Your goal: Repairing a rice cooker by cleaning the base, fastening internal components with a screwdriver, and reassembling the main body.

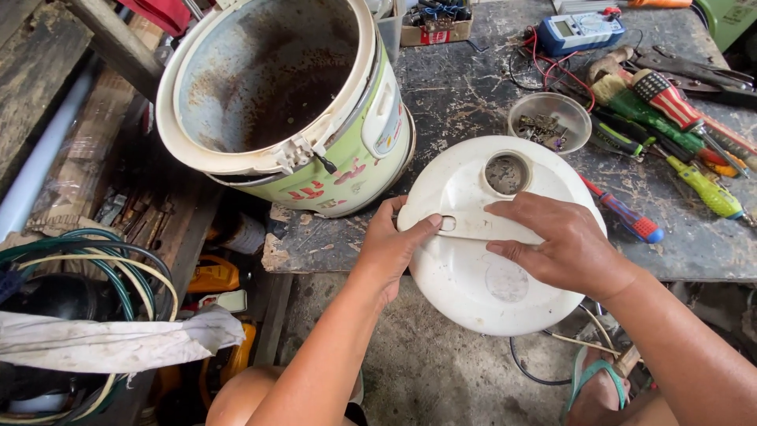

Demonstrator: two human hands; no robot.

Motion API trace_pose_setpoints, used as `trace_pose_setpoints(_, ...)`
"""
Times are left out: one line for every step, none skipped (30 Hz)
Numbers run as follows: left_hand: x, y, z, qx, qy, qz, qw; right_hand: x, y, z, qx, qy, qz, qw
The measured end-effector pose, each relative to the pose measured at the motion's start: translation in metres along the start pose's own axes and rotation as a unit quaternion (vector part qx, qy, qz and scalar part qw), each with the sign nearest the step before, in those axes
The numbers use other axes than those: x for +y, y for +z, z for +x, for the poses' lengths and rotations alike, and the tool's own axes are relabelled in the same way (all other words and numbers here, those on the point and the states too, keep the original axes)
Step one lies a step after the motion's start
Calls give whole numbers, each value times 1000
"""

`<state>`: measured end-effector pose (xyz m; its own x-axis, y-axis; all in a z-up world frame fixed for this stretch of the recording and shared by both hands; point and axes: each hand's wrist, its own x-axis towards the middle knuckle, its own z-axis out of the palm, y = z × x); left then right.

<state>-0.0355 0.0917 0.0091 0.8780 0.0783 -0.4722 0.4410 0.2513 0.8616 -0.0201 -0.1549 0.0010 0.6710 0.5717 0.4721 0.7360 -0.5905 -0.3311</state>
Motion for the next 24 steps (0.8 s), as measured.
trace_pose_setpoints(2, 1, -3, -5, 1, 1, 1000, 0, 0, -1, 12, -5, 10, 1000)
trace_pose_setpoints(5, 1, -5, -9, 3, 2, 1000, 1, 0, -2, 24, -11, 19, 999)
trace_pose_setpoints(3, 1, -5, -10, 3, 3, 1000, 0, 1, -3, 25, -10, 19, 999)
trace_pose_setpoints(1, 1, -4, -12, 13, -8, 1000, -1, 1, -3, 28, -10, 10, 999)
trace_pose_setpoints(-1, 1, -4, -14, 24, -19, 999, -2, 0, -4, 32, -9, 2, 999)
trace_pose_setpoints(-3, 1, -3, -13, 24, -19, 999, -2, 0, -4, 32, -9, 2, 999)
trace_pose_setpoints(-5, 0, -1, -10, 21, -42, 999, -3, 0, -5, 36, -15, -4, 999)
trace_pose_setpoints(-7, 0, 0, -7, 18, -64, 998, -4, 0, -6, 40, -19, -10, 999)
trace_pose_setpoints(-12, -2, 3, -7, 18, -64, 998, -12, -3, 0, 40, -19, -10, 999)
trace_pose_setpoints(-16, -4, 5, -12, 47, -63, 997, -20, -8, 4, 31, 27, 43, 998)
trace_pose_setpoints(-21, -5, 8, -18, 77, -63, 995, -27, -12, 9, 22, 73, 96, 992)
trace_pose_setpoints(-22, -6, 9, -19, 76, -63, 995, -29, -12, 9, 22, 74, 96, 992)
trace_pose_setpoints(-23, -8, 11, -8, 68, -55, 996, -30, -12, 9, 18, 71, 89, 993)
trace_pose_setpoints(-23, -9, 12, 2, 61, -48, 997, -32, -12, 10, 15, 67, 81, 994)
trace_pose_setpoints(-24, -10, 13, 2, 61, -47, 997, -31, -10, 10, 15, 67, 81, 994)
trace_pose_setpoints(-25, -10, 14, 11, 60, -37, 997, -30, -9, 9, 11, 60, 78, 995)
trace_pose_setpoints(-26, -11, 15, 20, 59, -26, 998, -29, -8, 8, 7, 52, 76, 996)
trace_pose_setpoints(-26, -12, 16, 21, 59, -26, 998, -29, -8, 9, 6, 52, 76, 996)
trace_pose_setpoints(-27, -14, 17, 23, 60, -16, 998, -29, -9, 10, -6, 47, 75, 996)
trace_pose_setpoints(-28, -15, 18, 25, 61, -6, 998, -29, -10, 9, -19, 43, 73, 996)
trace_pose_setpoints(-24, -13, 13, 25, 60, -6, 998, -27, -9, 9, -20, 43, 73, 996)
trace_pose_setpoints(-21, -12, 9, 32, 63, 18, 997, -26, -8, 9, -42, 34, 75, 996)
trace_pose_setpoints(-17, -11, 4, 39, 65, 42, 996, -24, -8, 8, -64, 24, 76, 995)
trace_pose_setpoints(-15, -10, 4, 38, 65, 43, 996, -23, -9, 9, -64, 26, 76, 995)
